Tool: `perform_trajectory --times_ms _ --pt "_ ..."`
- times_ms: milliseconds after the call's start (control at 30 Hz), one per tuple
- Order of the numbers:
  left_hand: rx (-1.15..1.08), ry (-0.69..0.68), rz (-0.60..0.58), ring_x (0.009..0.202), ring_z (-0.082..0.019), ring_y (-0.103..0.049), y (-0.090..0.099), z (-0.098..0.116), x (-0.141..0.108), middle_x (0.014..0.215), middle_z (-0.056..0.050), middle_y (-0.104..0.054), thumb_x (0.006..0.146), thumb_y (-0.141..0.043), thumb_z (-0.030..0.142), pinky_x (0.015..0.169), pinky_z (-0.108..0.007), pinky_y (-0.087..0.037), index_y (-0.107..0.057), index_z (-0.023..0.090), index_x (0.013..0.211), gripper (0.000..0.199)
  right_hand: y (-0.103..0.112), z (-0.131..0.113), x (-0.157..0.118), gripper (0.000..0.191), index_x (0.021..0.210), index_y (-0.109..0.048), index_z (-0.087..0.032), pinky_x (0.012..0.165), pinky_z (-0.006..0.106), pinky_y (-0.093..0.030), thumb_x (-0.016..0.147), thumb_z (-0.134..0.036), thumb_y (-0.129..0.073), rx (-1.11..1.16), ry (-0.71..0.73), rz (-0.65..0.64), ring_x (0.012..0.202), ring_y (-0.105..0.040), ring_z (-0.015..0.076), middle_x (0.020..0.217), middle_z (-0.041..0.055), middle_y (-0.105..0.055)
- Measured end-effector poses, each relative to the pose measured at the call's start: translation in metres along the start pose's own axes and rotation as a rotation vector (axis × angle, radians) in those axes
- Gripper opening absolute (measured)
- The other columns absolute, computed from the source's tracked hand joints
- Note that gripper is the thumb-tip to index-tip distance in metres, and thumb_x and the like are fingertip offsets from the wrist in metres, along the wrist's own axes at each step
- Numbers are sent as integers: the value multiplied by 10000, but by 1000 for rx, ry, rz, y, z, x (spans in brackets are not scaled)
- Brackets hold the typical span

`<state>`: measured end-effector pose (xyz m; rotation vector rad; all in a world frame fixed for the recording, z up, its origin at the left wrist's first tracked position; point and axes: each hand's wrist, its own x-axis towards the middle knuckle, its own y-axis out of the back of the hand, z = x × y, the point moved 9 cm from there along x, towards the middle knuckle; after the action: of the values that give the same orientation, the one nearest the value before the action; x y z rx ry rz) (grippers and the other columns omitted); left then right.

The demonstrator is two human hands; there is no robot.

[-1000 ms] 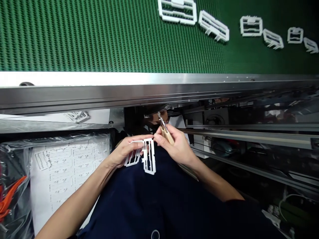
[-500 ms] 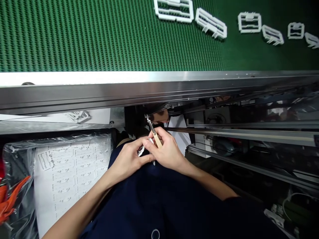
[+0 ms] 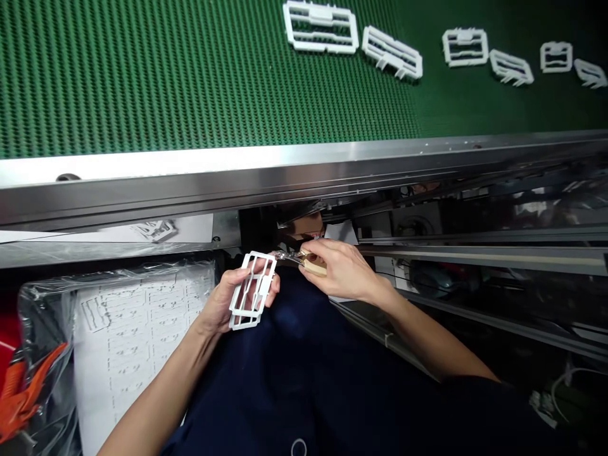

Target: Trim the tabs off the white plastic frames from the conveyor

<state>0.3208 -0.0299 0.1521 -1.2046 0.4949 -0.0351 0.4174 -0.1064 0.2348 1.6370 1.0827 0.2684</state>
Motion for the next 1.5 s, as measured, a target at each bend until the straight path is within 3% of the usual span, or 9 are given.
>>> perform_trajectory --times_ms 300,467,633,900,1033,1167,1233,1333,1500 --pt "165 13 -12 586 -152 -564 4 2 -5 799 -94 -638 791 -586 429 495 -202 -414 -615 141 1005 360 2 -7 7 233 1003 -573 -204 628 255 -328 812 -315 -499 -177 121 -40 733 -570 164 809 24 -619" --pt "205 20 -17 598 -156 -556 6 2 -6 817 -102 -634 800 -573 444 514 -215 -413 -588 134 1076 415 7 -10 8 172 921 -581 -215 560 248 -261 808 -315 -497 -169 134 -43 627 -534 135 739 4 -601" --pt "198 28 -28 599 -157 -557 6 2 -4 804 -102 -634 797 -575 429 525 -220 -408 -612 136 1003 360 8 -10 10 110 827 -575 -211 533 243 -218 802 -287 -500 -109 124 -58 540 -447 100 662 -14 -557" --pt "143 -8 14 625 -154 -572 6 10 -1 828 -67 -623 818 -551 423 522 -216 -422 -522 185 1232 478 0 15 13 272 741 -547 -177 559 215 -320 831 -432 -518 340 -181 14 577 -445 87 643 -27 -530" --pt "568 -136 202 787 -176 -577 8 25 5 916 -47 -607 788 -655 364 652 -246 -455 -504 202 1234 497 -17 6 14 281 834 -553 -176 588 221 -390 766 -442 -612 644 -272 76 655 -537 114 738 -9 -594" --pt "861 -264 305 946 -211 -554 -4 39 7 986 -40 -611 688 -769 309 788 -277 -442 -511 203 1210 592 -13 1 19 214 830 -546 -180 636 235 -438 730 -330 -661 814 -250 249 681 -553 118 756 -12 -590" --pt "826 -240 309 864 -189 -567 -4 39 6 942 -33 -623 736 -728 343 728 -262 -450 -527 201 1212 536 -12 6 22 215 809 -541 -175 632 234 -446 707 -297 -686 906 -214 280 668 -534 109 747 -16 -563" --pt "693 -182 331 750 -155 -565 2 39 3 887 -36 -641 805 -656 365 644 -238 -447 -591 180 1154 401 -24 16 25 279 816 -526 -169 584 227 -448 667 -288 -730 1162 -193 188 622 -517 94 729 -30 -521" --pt "616 -157 346 694 -143 -562 5 40 1 821 -30 -647 767 -702 329 592 -216 -448 -638 170 1082 358 -44 25 26 285 875 -510 -179 563 232 -435 715 -310 -705 1421 -199 112 583 -530 94 672 -39 -543"
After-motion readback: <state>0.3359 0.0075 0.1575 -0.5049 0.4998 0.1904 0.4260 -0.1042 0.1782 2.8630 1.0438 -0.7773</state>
